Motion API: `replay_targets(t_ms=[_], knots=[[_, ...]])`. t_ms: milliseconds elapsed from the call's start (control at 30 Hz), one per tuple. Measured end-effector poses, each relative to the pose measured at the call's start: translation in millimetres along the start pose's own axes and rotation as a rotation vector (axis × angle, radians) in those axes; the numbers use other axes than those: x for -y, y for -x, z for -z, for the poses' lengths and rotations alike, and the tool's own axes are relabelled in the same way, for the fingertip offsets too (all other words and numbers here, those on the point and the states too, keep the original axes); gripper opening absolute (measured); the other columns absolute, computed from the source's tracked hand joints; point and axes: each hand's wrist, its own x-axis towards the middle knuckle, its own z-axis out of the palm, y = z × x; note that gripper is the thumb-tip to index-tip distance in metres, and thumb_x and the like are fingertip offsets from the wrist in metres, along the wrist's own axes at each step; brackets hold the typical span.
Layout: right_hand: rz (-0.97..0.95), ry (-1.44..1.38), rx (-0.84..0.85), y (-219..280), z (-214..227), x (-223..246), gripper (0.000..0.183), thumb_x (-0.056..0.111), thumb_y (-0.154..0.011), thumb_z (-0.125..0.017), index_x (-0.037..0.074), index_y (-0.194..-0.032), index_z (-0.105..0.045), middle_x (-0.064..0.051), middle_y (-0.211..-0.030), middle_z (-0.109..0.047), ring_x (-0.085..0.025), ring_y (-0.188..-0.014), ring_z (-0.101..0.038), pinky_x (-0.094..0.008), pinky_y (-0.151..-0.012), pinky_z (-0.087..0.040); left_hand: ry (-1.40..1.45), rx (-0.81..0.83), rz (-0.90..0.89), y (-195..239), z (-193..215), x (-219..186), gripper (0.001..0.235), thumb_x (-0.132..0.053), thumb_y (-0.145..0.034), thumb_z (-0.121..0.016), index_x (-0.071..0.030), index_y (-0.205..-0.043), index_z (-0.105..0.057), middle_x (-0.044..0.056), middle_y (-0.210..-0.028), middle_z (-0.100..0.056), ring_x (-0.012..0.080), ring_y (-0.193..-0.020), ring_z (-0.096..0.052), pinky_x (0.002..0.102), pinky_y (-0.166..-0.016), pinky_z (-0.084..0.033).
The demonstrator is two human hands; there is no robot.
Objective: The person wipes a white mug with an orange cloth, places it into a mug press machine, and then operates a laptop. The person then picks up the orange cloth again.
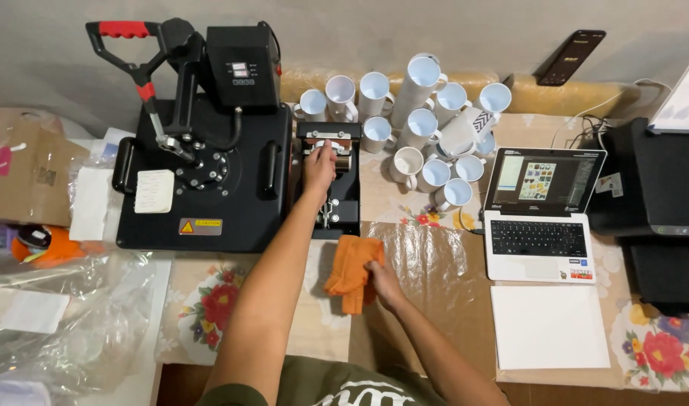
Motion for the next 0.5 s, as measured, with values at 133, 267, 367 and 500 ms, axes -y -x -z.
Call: replay_targets(t_ms=[133, 267, 367, 500], knots=[[-0.036, -0.263, -0.166, -31, 38, 13, 0.04, 0.031, -0.091, -0.081, 0.004, -0.121, -0.072, -0.012, -0.09, -0.061, -0.028, -0.08, -0.066, -0.044, -0.061, -0.053, -0.143, -0.065, 0.021, 4, -1, 1, 0.052, -0.055, -0.109, -0.065, -0.016, -0.075, -0.07, 0.002, -0.06, -0.064, 0.018, -0.052, -0.065, 0.028, -0.056, -0.05], [0.24, -0.104, -0.271, 18, 28, 122, 0.045, 0.025, -0.103, -0.074, 0.007, -0.144, -0.069, -0.019, -0.13, -0.057, -0.034, -0.119, -0.06, -0.046, -0.099, -0.048, -0.224, -0.111, -0.002, 2, -3, 11, 0.049, -0.058, -0.105, -0.065, -0.02, -0.076, -0.07, -0.001, -0.077, -0.073, 0.0214, -0.08, -0.071, 0.034, -0.079, -0.055], [0.47, 0.171, -0.105, -4, 5, 145, 0.038, 0.024, -0.107, -0.079, 0.005, -0.139, -0.073, -0.031, -0.16, -0.054, -0.054, -0.147, -0.057, -0.063, -0.125, -0.047, -0.215, -0.144, -0.025, 4, -6, 10, 0.048, -0.058, -0.104, -0.065, -0.019, -0.075, -0.069, -0.002, -0.077, -0.074, 0.0221, -0.084, -0.071, 0.034, -0.082, -0.056], [0.525, 0.608, 0.054, -60, -31, 125, 0.024, 0.014, -0.097, -0.082, 0.015, -0.121, -0.079, -0.021, -0.159, -0.05, -0.055, -0.137, -0.068, -0.058, -0.115, -0.061, -0.149, -0.137, -0.09, 23, -2, -2, 0.047, -0.049, -0.103, -0.065, -0.017, -0.069, -0.063, 0.002, -0.066, -0.067, 0.0241, -0.073, -0.067, 0.035, -0.075, -0.055]])
